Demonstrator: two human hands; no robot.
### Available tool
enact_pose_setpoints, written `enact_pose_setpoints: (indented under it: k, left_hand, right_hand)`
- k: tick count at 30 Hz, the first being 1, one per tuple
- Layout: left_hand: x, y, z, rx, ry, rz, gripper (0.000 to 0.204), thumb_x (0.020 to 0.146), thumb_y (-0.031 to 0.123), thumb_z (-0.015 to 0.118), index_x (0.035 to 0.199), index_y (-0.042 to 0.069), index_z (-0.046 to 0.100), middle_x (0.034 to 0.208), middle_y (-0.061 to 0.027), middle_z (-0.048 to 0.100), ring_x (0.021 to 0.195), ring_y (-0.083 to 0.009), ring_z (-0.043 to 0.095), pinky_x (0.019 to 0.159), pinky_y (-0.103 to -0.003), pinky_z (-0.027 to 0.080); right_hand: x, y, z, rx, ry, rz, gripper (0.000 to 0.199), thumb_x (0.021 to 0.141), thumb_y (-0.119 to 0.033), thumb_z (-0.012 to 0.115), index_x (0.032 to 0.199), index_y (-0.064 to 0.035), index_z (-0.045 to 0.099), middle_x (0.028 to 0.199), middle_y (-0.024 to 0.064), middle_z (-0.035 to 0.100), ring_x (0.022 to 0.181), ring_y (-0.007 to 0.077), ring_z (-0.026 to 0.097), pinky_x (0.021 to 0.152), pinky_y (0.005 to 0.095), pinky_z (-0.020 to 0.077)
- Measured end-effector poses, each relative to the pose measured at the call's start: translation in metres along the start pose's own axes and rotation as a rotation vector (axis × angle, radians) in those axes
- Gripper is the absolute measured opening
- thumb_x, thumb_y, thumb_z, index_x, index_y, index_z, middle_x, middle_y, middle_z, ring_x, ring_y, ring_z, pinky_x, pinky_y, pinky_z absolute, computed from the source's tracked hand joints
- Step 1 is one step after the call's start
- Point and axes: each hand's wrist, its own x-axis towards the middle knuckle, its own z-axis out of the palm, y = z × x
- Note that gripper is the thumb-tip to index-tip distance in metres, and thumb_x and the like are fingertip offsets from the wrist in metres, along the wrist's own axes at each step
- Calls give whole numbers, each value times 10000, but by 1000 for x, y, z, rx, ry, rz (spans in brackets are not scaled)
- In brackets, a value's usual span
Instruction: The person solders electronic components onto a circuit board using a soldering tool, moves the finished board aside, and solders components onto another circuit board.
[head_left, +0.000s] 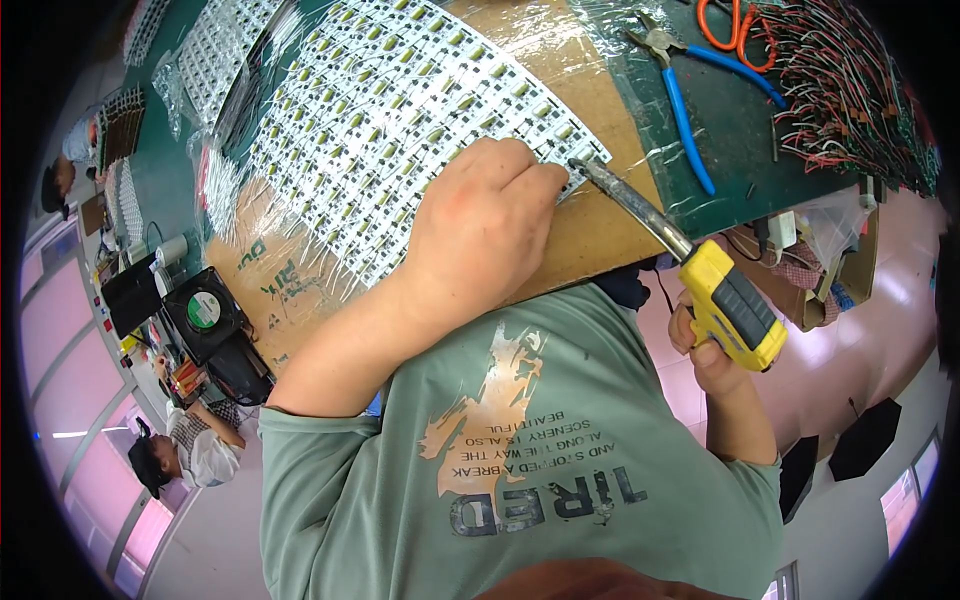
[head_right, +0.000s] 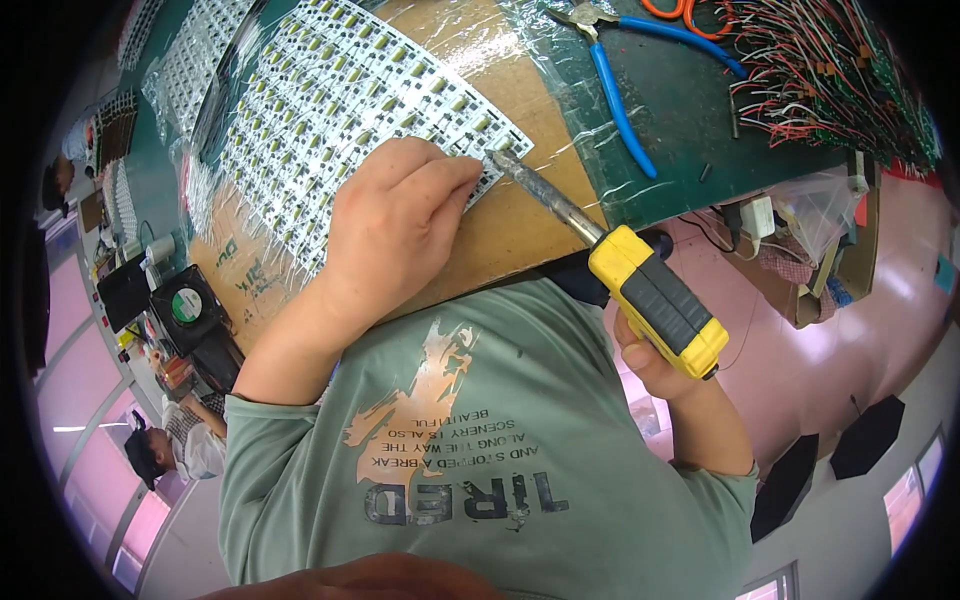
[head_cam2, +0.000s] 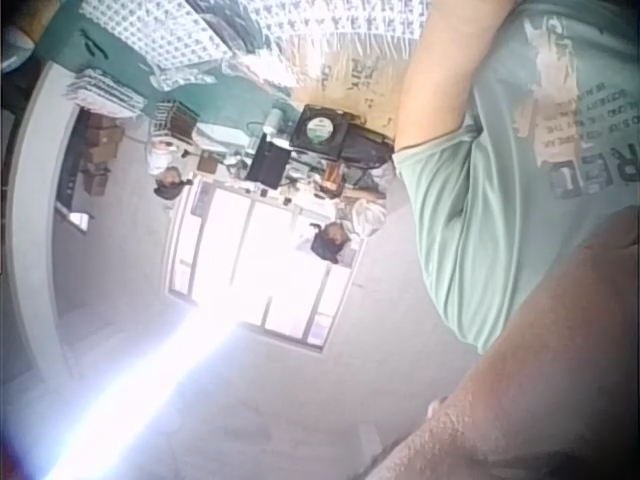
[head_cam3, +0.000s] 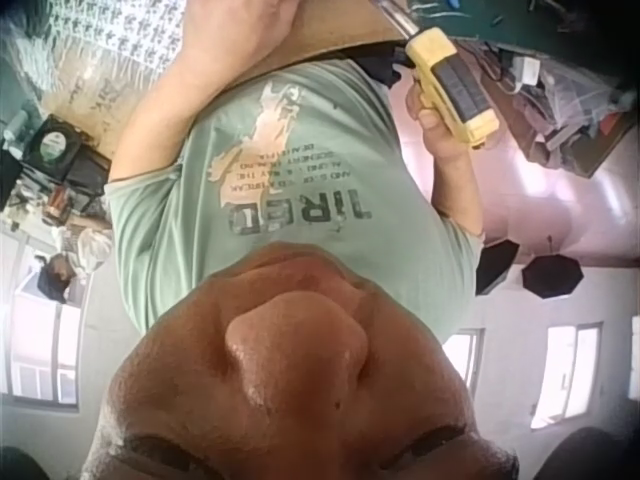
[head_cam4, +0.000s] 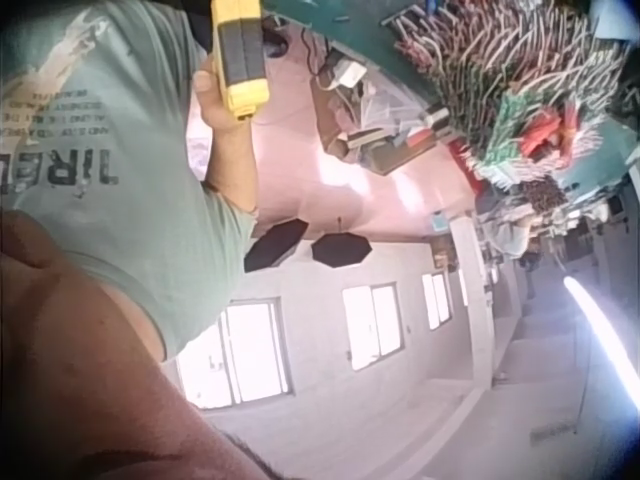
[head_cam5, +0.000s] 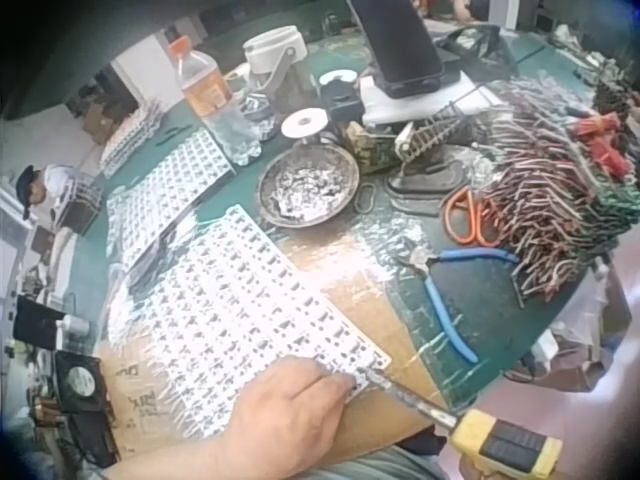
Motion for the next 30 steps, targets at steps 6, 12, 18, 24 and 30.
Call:
enact_pose_setpoints:
  k: [6, 12, 18, 24, 30]
  left_hand:
    - [1, 0, 0, -19, -19, -15, 129, 748, 39, 670, 874, 65, 672, 772, -68, 593, 726, -258, 588, 617, -346, 483]
    - [1, 0, -2, -8, -17, -27, 120, 752, 46, 669, 870, 71, 673, 778, -66, 596, 732, -259, 591, 623, -347, 487]
    - [1, 1, -3, 0, -29, -37, 116, 751, 48, 671, 864, 71, 675, 795, -68, 603, 746, -258, 598, 634, -343, 496]
    - [1, 0, -1, -4, -17, -21, 126, 742, 38, 673, 866, 61, 676, 809, -74, 608, 747, -261, 597, 633, -344, 495]
    - [-3, 3, 2, 18, 73, 71, 180, 706, 6, 682, 878, 57, 675, 807, -62, 602, 724, -248, 584, 614, -332, 480]
  right_hand:
    - [1, -1, -2, -36, -29, 24, 588, 886, -378, 620, 1285, 23, 462, 1170, 48, 560, 1113, 155, 516, 954, 315, 397]
    - [1, -1, -1, -65, -18, 32, 594, 885, -385, 617, 1291, 20, 462, 1176, 62, 562, 1119, 172, 520, 951, 316, 398]
    - [9, -18, 13, 33, 58, 42, 557, 859, -416, 650, 1167, 25, 506, 893, 37, 554, 819, 136, 536, 735, 277, 431]
    - [15, -28, 22, 49, 179, 14, 548, 793, -479, 710, 1002, -6, 526, 681, -8, 441, 592, 106, 422, 553, 249, 341]
    - [3, -18, 13, -45, 174, 70, 517, 778, -501, 717, 908, -34, 536, 711, -14, 451, 644, 114, 451, 598, 260, 370]
